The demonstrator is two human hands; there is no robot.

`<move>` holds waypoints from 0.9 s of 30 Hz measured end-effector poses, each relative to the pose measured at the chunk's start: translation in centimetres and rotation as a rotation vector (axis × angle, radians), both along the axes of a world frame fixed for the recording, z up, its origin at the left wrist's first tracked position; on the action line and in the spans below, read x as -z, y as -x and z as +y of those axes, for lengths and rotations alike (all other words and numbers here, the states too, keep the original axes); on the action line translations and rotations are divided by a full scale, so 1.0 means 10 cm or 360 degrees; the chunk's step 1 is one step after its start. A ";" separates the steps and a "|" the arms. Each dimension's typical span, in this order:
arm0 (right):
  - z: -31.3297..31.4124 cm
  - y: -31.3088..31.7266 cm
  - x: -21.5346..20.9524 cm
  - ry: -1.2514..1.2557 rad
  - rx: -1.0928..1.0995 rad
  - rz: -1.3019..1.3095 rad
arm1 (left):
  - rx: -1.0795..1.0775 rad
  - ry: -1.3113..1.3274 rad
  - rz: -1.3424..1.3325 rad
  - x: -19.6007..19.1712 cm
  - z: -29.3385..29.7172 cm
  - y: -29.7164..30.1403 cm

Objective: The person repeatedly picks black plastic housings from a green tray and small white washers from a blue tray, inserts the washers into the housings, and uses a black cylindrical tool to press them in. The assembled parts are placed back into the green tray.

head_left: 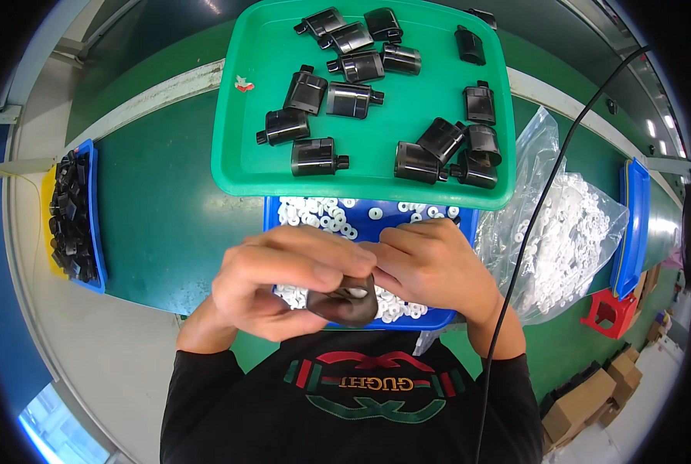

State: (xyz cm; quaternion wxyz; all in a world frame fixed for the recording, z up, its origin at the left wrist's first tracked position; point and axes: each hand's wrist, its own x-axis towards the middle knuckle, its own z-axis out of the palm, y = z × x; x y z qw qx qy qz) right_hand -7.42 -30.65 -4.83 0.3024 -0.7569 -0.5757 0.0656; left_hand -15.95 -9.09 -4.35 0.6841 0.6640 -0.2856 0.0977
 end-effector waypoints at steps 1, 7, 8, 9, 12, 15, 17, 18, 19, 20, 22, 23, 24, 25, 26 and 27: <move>0.00 0.00 0.00 0.0043 -0.0015 0.0000 | 0.0013 0.0006 0.0009 -0.03 -0.02 0.01; 0.03 0.00 0.03 0.0110 0.0065 -0.0090 | -0.0093 -0.0042 -0.0027 -0.09 0.09 -0.01; 0.03 0.02 0.04 0.0122 0.0071 -0.0103 | -0.0118 -0.0043 -0.0044 -0.08 0.09 0.00; 0.04 0.02 0.02 0.0136 0.0081 -0.0125 | -0.0139 -0.0041 -0.0072 -0.08 0.09 -0.01; 0.03 0.01 0.02 0.0154 0.0062 -0.0107 | -0.0180 -0.0094 -0.0108 -0.12 0.09 -0.03; 0.04 0.02 0.03 0.0145 0.0074 -0.0089 | -0.0228 -0.0140 -0.0127 -0.11 0.07 -0.03; 0.04 0.02 0.02 0.0136 0.0082 -0.0051 | -0.0240 -0.0189 -0.0129 -0.12 0.08 -0.03; 0.05 0.02 0.00 0.0131 0.0071 -0.0015 | -0.0250 -0.0227 -0.0126 -0.12 0.09 -0.04; 0.06 0.02 -0.02 0.0126 0.0060 0.0020 | -0.0259 -0.0265 -0.0122 -0.12 0.10 -0.03; 0.05 0.00 -0.05 0.0022 0.0014 0.0100 | -0.0310 -0.0314 -0.0104 -0.12 0.09 -0.03; -0.01 -0.05 -0.13 -0.0177 -0.0077 0.0261 | -0.0412 -0.0403 -0.0069 -0.12 0.08 0.00; -0.04 -0.07 -0.15 -0.0339 -0.0086 0.0333 | -0.0381 -0.0426 -0.0073 -0.13 0.09 -0.01; -0.07 -0.09 -0.15 -0.0505 -0.0099 0.0409 | -0.0354 -0.0454 -0.0074 -0.14 0.11 -0.03; -0.07 -0.08 -0.21 -0.0652 -0.0099 0.0519 | -0.0325 -0.0482 -0.0075 -0.16 0.13 -0.04; -0.07 -0.07 -0.28 -0.0805 -0.0110 0.0626 | -0.0311 -0.0518 -0.0071 -0.17 0.14 -0.05; -0.07 -0.06 -0.37 -0.0951 -0.0119 0.0721 | -0.0286 -0.0543 -0.0068 -0.19 0.15 -0.06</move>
